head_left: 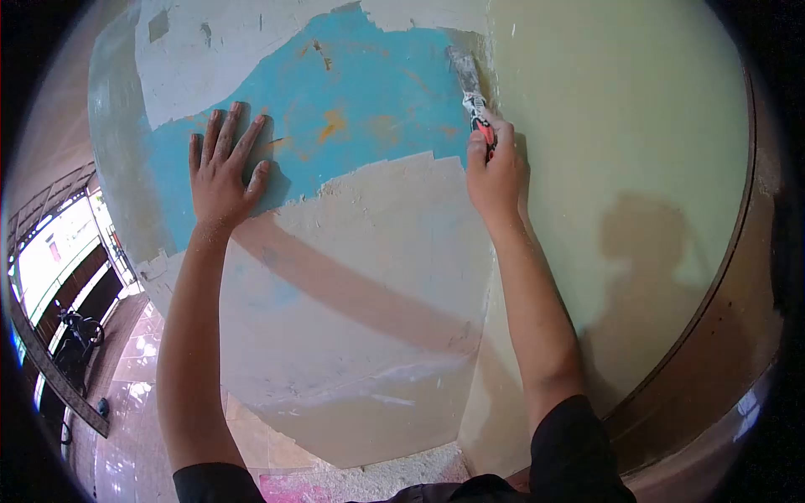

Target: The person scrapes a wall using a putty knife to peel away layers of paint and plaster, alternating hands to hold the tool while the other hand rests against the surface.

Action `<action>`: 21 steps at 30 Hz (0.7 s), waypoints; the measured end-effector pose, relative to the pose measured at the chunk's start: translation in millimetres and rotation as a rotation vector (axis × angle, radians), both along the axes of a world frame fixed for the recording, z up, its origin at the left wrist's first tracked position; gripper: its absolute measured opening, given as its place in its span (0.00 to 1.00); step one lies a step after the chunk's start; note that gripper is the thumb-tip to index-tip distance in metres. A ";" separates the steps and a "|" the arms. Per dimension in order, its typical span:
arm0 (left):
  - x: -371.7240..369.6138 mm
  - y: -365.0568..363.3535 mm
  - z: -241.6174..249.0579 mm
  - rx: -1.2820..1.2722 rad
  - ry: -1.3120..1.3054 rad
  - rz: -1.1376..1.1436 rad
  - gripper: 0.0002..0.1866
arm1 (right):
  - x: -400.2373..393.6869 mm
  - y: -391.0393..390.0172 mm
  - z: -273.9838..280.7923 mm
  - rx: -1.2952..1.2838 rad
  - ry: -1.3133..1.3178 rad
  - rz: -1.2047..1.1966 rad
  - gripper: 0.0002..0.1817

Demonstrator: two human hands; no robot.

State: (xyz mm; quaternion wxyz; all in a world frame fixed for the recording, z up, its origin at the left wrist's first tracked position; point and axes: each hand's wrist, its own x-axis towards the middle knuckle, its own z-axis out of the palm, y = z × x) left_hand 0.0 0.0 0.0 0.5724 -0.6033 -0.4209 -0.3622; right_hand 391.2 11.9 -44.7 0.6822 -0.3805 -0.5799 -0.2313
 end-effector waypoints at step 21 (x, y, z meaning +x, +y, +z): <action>3.2 -3.5 1.0 -0.020 -0.001 0.044 0.33 | -47.1 -21.4 2.1 0.068 0.084 0.262 0.17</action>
